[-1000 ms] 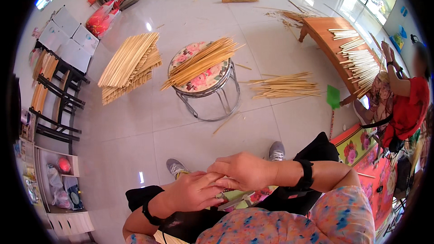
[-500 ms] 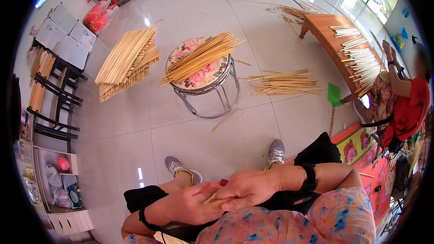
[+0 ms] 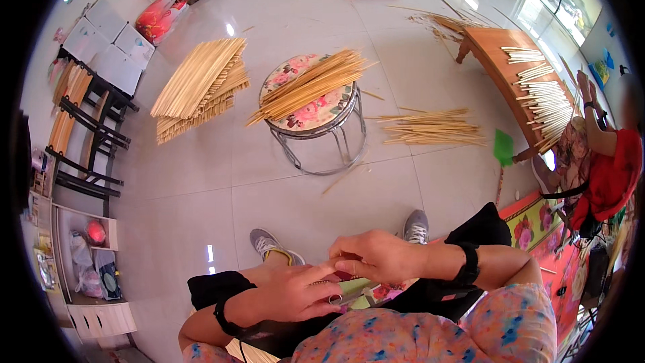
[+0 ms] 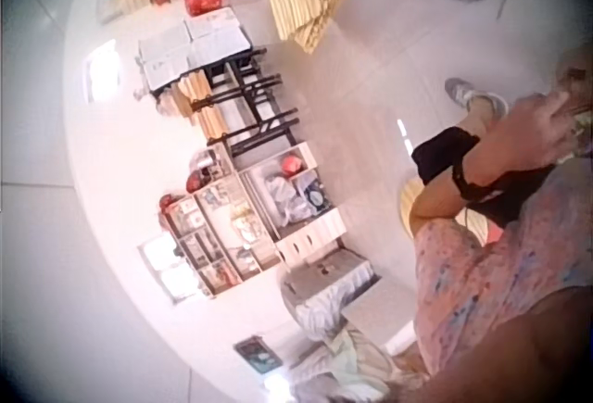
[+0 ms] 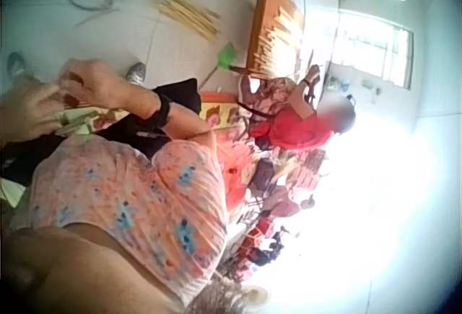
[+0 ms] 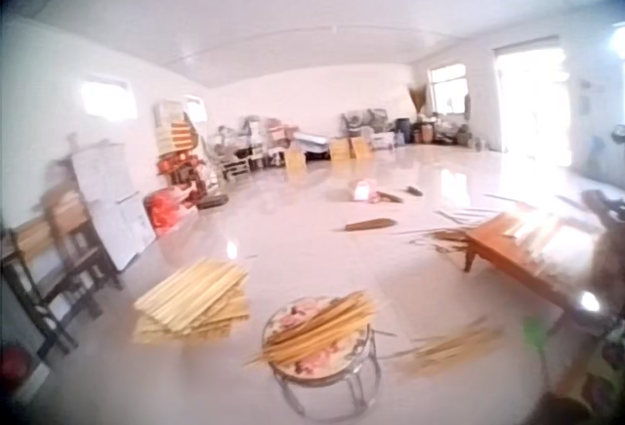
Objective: The person constructs a fan-like object by threading wire through thin wooden sticks, trimming the ends with shears, and fitting a metal ring onto the structure.
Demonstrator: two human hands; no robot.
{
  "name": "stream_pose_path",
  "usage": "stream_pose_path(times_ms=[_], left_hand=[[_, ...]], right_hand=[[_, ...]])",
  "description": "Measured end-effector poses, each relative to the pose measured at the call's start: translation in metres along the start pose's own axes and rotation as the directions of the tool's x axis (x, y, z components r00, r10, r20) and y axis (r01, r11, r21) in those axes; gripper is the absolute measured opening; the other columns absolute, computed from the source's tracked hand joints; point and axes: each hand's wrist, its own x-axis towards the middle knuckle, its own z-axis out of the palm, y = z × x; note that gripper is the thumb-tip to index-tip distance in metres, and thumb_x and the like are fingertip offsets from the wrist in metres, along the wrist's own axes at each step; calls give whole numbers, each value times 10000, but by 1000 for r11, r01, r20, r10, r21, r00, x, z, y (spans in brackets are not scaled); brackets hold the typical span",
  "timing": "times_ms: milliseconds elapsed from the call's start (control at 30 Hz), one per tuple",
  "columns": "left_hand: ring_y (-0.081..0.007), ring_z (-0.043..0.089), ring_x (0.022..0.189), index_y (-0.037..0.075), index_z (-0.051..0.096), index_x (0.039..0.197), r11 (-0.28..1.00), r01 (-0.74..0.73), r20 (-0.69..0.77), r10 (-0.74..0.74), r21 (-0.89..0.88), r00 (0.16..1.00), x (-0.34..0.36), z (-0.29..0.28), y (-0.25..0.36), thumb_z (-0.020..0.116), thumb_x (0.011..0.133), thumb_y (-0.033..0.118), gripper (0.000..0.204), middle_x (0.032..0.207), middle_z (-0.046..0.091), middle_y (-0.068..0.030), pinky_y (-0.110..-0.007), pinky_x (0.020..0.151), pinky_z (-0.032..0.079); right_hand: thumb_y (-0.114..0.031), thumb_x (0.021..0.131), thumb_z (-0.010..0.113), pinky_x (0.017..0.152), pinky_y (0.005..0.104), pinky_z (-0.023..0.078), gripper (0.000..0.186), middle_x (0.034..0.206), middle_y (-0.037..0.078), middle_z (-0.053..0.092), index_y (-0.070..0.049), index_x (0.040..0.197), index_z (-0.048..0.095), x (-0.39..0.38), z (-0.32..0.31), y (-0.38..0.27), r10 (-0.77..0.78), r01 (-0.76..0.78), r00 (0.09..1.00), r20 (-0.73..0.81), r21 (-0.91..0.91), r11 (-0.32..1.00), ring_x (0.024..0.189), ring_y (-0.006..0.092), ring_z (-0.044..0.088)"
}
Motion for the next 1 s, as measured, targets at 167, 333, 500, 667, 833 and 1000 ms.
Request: stream_pose_path(times_ms=[167,333,500,667,833,1000], left_hand=[[-247,626,799,57,614,925,984,-54,-131,32,-168,991,2,3,2,711,748,207,251,1117,570,-119,-336,692,520],[-228,625,820,52,627,917,918,-269,-22,288,292,957,5,-1,-4,701,754,197,231,1082,598,-118,-347,736,517],[-234,622,856,45,631,916,876,-311,-52,353,368,934,9,0,-6,665,788,181,190,1130,591,-97,-367,734,518],[-239,620,877,28,634,950,858,-303,-49,353,414,934,8,5,-7,649,807,180,210,1158,576,-88,-371,734,517],[-224,607,877,22,632,976,811,-346,68,358,472,931,6,10,-11,641,813,193,236,1067,578,-66,-361,736,506],[-216,595,834,49,627,963,893,-252,86,238,373,968,6,15,-15,640,812,215,224,1041,557,-68,-333,712,490]], right_hand=[[-299,986,460,571,335,435,273,664,83,532,-42,918,524,-2,-1,-1,28,-35,996,79,91,995,585,232,509],[-423,1006,346,491,255,351,426,612,-30,366,-76,779,442,-11,6,13,197,-425,875,443,506,750,546,86,373],[-456,994,366,456,223,281,443,599,-29,340,-91,752,431,-11,8,17,175,-488,848,500,611,623,527,74,328],[-465,981,409,436,216,238,447,577,-31,313,-95,732,428,-11,8,21,144,-564,809,570,683,463,500,69,283],[-455,976,435,421,226,260,441,585,-38,373,-80,744,453,-13,9,31,250,-618,775,580,616,489,497,68,326],[-394,966,463,472,321,394,394,587,43,499,-42,792,500,-8,12,11,233,-252,963,136,146,957,508,223,491]])
